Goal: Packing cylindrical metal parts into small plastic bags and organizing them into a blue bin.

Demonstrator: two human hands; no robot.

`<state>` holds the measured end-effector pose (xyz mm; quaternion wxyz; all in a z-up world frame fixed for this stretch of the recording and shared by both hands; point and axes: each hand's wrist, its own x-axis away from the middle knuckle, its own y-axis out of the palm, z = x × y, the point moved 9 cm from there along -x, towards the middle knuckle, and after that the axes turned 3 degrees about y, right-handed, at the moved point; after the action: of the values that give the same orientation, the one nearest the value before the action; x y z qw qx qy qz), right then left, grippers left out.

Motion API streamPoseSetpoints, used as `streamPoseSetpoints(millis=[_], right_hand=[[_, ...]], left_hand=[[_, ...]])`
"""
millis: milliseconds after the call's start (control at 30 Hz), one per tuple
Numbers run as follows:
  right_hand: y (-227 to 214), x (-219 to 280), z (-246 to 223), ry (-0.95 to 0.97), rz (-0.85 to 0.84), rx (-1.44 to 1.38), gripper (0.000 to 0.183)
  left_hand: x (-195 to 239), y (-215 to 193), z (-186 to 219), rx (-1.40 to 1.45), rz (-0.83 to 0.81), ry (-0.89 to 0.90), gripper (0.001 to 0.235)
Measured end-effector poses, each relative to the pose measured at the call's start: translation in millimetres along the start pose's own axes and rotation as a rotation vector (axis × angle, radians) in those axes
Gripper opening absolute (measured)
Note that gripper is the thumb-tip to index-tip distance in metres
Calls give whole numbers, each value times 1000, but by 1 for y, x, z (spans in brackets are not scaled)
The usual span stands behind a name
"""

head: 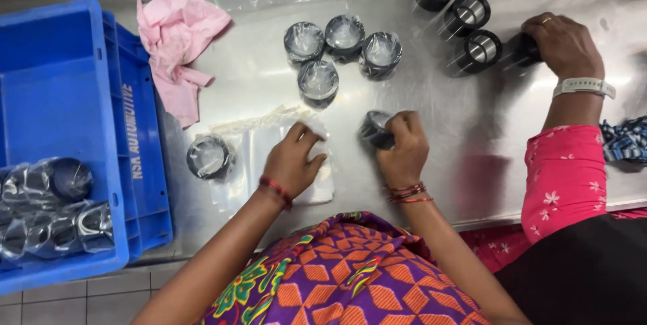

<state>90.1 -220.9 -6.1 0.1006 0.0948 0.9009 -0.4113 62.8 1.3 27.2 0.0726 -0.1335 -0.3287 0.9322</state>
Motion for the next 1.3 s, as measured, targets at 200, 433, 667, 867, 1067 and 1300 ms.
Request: streamPoseSetpoints(millis=[200, 433, 667, 867, 1067, 1300], right_hand=[[-22, -95, 23, -334, -60, -249, 83], [-88, -184, 120, 166, 109, 552, 86], [-67, -87, 78, 58, -92, 318, 86], [-41, -43, 22, 17, -560, -163, 78], [12, -3, 45, 519, -972, -406, 63], [14, 18, -42, 158, -1009, -730, 82]], left_hand=[[7, 31, 3, -180, -178, 94, 9], [-27, 47, -13, -192, -82, -81, 17], [-19, 44, -22, 79, -35, -144, 1], [-20, 65, -29, 362, -58, -215, 11], [-32, 63, 0, 852, -120, -132, 9], [-39, -29, 108, 285, 45, 517, 10]])
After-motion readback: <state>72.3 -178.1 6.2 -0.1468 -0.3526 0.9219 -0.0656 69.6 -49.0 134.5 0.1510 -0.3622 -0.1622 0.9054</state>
